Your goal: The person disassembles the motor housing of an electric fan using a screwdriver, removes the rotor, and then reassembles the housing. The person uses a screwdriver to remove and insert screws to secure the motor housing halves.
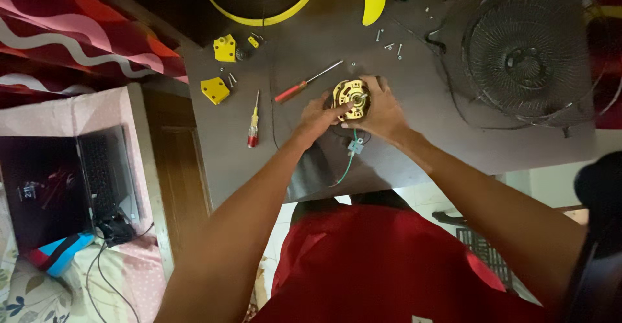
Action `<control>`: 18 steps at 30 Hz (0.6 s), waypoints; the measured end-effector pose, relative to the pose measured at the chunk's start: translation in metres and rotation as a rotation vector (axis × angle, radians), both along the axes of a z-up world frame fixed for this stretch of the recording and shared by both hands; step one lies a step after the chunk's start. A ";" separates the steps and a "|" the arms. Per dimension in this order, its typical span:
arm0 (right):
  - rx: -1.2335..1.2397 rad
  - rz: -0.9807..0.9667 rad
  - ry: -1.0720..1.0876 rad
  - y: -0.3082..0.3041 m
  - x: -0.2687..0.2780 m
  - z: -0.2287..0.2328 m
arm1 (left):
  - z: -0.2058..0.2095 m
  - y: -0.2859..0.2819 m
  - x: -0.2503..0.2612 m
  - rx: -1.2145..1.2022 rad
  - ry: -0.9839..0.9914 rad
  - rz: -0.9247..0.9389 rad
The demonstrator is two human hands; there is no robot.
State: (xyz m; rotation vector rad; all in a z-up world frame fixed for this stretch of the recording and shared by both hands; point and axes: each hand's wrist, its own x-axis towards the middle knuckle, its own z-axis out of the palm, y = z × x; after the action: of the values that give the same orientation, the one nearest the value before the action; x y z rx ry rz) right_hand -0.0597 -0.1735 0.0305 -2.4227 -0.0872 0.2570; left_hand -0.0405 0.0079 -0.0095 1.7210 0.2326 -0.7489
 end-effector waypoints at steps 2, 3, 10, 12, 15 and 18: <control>-0.066 -0.025 0.097 0.003 0.000 0.006 | 0.000 0.001 -0.001 0.007 -0.026 -0.004; -0.099 -0.038 0.145 0.005 0.000 0.008 | -0.001 0.001 -0.001 0.011 -0.040 -0.005; -0.064 -0.055 0.041 0.009 -0.010 0.014 | -0.012 0.004 -0.002 -0.078 -0.062 0.029; -0.020 0.017 -0.111 0.008 -0.011 0.013 | -0.016 0.003 -0.002 -0.099 -0.055 0.047; -0.014 -0.031 -0.035 0.010 -0.010 0.011 | -0.021 0.000 -0.001 0.239 -0.130 -0.069; -0.058 -0.090 0.060 0.014 -0.008 0.011 | -0.022 -0.003 0.000 0.164 -0.201 -0.056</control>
State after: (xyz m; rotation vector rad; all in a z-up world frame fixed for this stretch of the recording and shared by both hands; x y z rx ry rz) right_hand -0.0682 -0.1594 0.0417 -2.4667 0.0567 0.2944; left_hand -0.0410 0.0047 -0.0316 1.9518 0.1101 -0.6048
